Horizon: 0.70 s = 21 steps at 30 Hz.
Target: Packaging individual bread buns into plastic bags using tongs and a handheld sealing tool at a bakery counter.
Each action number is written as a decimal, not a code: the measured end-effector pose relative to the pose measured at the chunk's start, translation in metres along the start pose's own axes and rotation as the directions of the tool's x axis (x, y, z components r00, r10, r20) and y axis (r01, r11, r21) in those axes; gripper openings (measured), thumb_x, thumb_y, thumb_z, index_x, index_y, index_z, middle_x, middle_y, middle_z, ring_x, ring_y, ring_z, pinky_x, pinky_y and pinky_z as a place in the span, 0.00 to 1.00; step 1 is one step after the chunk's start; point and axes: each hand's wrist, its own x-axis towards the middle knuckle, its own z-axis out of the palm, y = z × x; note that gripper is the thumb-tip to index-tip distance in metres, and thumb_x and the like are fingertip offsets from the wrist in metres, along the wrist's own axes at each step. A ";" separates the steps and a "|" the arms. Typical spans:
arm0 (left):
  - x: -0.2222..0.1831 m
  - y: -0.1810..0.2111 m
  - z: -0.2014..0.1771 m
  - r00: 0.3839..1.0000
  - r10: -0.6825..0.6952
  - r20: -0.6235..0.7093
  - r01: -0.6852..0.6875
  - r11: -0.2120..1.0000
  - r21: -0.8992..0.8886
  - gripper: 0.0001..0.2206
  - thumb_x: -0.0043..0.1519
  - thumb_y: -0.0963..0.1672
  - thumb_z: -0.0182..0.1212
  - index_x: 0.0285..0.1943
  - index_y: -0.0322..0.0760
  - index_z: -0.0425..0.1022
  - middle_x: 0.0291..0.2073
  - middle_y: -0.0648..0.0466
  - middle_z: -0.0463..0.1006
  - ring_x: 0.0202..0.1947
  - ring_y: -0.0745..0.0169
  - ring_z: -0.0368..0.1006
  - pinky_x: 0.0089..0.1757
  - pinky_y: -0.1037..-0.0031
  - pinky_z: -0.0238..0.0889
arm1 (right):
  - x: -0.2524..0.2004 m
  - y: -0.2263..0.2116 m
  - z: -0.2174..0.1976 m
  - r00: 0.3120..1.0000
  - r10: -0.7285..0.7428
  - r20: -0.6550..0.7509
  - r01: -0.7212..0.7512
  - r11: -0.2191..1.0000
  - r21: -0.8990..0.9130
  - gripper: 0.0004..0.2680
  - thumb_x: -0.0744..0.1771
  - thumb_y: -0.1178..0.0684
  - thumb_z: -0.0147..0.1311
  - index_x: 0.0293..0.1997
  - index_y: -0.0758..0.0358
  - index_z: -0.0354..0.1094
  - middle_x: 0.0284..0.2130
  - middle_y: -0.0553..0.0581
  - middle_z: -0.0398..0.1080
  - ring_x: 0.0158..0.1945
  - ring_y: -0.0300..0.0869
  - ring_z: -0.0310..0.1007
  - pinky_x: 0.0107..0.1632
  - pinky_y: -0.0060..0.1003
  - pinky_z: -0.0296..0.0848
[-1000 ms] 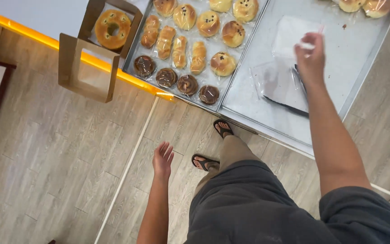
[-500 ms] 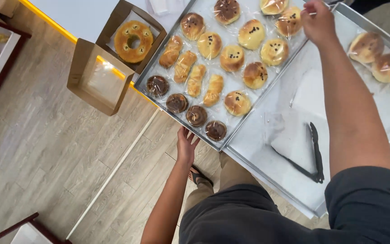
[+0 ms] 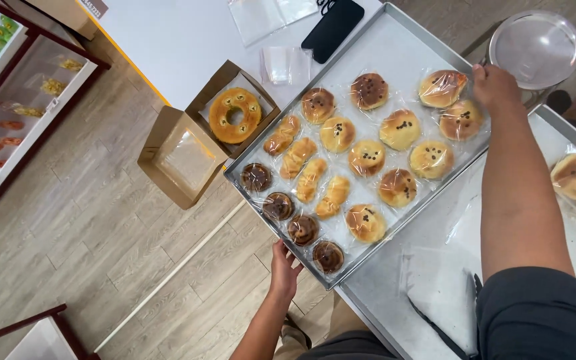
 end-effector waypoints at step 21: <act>0.006 -0.006 0.037 0.990 0.098 -0.105 -0.119 0.968 -0.222 0.36 0.65 0.60 0.31 0.80 0.43 0.57 0.74 0.50 0.65 0.73 0.56 0.60 0.69 0.66 0.52 | 0.045 0.036 0.030 0.967 -0.061 -0.246 0.061 0.998 -0.007 0.24 0.79 0.36 0.30 0.50 0.67 0.71 0.40 0.76 0.76 0.41 0.74 0.72 0.36 0.68 0.64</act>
